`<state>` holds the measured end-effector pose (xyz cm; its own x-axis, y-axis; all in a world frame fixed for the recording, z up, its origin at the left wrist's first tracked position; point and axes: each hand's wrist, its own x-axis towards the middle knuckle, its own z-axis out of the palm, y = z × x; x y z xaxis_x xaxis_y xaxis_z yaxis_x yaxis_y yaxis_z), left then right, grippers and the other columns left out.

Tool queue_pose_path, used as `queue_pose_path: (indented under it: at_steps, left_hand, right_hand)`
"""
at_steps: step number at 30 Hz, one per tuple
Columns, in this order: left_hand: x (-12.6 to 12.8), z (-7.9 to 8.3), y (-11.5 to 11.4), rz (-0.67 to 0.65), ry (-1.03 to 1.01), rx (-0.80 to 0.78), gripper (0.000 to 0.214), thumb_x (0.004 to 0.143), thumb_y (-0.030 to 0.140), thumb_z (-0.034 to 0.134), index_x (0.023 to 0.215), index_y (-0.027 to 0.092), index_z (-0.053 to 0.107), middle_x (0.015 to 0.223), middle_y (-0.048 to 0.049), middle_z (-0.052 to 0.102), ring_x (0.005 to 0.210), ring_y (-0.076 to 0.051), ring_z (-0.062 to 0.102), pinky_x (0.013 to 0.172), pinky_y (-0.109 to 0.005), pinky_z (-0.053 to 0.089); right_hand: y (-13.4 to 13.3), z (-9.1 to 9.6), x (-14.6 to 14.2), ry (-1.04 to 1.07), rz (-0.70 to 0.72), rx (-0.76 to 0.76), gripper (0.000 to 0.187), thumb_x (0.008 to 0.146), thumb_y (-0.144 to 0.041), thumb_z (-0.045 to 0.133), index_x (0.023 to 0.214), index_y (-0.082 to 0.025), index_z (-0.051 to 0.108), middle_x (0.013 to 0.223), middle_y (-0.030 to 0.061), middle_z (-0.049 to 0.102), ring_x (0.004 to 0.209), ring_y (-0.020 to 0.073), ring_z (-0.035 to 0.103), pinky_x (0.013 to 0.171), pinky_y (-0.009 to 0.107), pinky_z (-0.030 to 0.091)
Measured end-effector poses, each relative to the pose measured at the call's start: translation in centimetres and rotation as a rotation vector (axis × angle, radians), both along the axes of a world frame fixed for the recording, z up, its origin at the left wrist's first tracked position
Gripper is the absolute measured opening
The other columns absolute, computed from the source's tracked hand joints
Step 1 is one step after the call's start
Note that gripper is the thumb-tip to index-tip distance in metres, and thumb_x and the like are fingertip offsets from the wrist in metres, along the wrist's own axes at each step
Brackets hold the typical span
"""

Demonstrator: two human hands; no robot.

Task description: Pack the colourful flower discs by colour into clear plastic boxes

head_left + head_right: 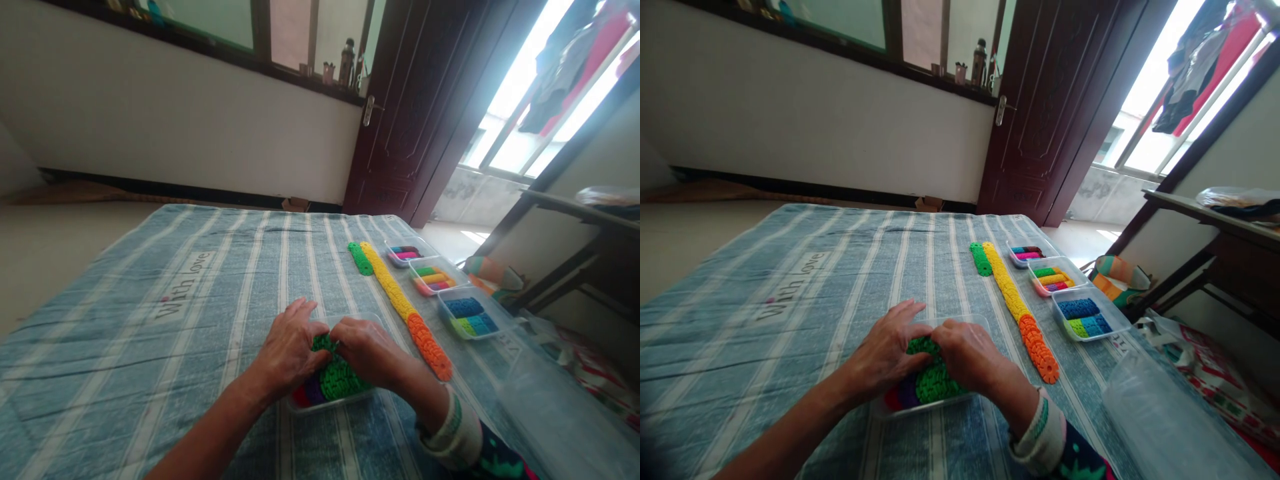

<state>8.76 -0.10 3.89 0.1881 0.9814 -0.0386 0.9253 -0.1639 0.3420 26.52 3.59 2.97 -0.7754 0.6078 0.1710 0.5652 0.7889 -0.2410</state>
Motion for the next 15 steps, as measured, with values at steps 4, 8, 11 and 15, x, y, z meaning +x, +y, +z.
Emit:
queue_pose_path:
  at_steps: [4, 8, 11, 15]
  left_hand:
    - [-0.1, -0.5, 0.0, -0.002, 0.003, 0.043, 0.034, 0.071, 0.030, 0.069, 0.104, 0.022, 0.073, 0.145, -0.0155, 0.044, 0.141, -0.042, 0.025, 0.112, -0.053, 0.026]
    - [0.0, -0.6, -0.2, 0.001, 0.010, 0.060, 0.031, 0.071, 0.026, 0.069, 0.101, 0.021, 0.073, 0.144, -0.0155, 0.046, 0.140, -0.041, 0.028, 0.113, -0.051, 0.027]
    - [0.1, -0.4, -0.3, 0.007, 0.007, 0.040, 0.031, 0.071, 0.026, 0.068, 0.101, 0.021, 0.073, 0.145, -0.0155, 0.045, 0.141, -0.041, 0.028, 0.112, -0.052, 0.027]
    - [0.1, -0.3, -0.4, 0.012, -0.003, 0.030, 0.031, 0.071, 0.027, 0.068, 0.101, 0.021, 0.073, 0.145, -0.0163, 0.045, 0.142, -0.041, 0.026, 0.112, -0.053, 0.027]
  right_hand:
    - [2.0, 1.9, 1.9, 0.172, -0.042, 0.074, 0.007, 0.086, -0.016, 0.059, 0.083, -0.018, 0.065, 0.078, 0.0026, 0.065, 0.072, 0.0143, 0.058, 0.066, 0.025, 0.041]
    - [7.8, 3.6, 3.2, 0.142, -0.369, 0.212, 0.015, 0.088, -0.018, 0.055, 0.093, -0.019, 0.069, 0.096, 0.0061, 0.068, 0.088, 0.0188, 0.061, 0.076, 0.029, 0.042]
    - [12.6, 3.6, 2.6, -0.113, -0.538, 0.142, 0.029, 0.087, -0.023, 0.059, 0.115, -0.022, 0.067, 0.117, 0.0084, 0.063, 0.102, 0.0221, 0.060, 0.080, 0.029, 0.042]
    - [16.4, 2.1, 1.2, -0.291, -0.526, 0.103, 0.035, 0.083, -0.026, 0.064, 0.117, -0.021, 0.066, 0.122, 0.0106, 0.060, 0.109, 0.0248, 0.057, 0.083, 0.030, 0.041]
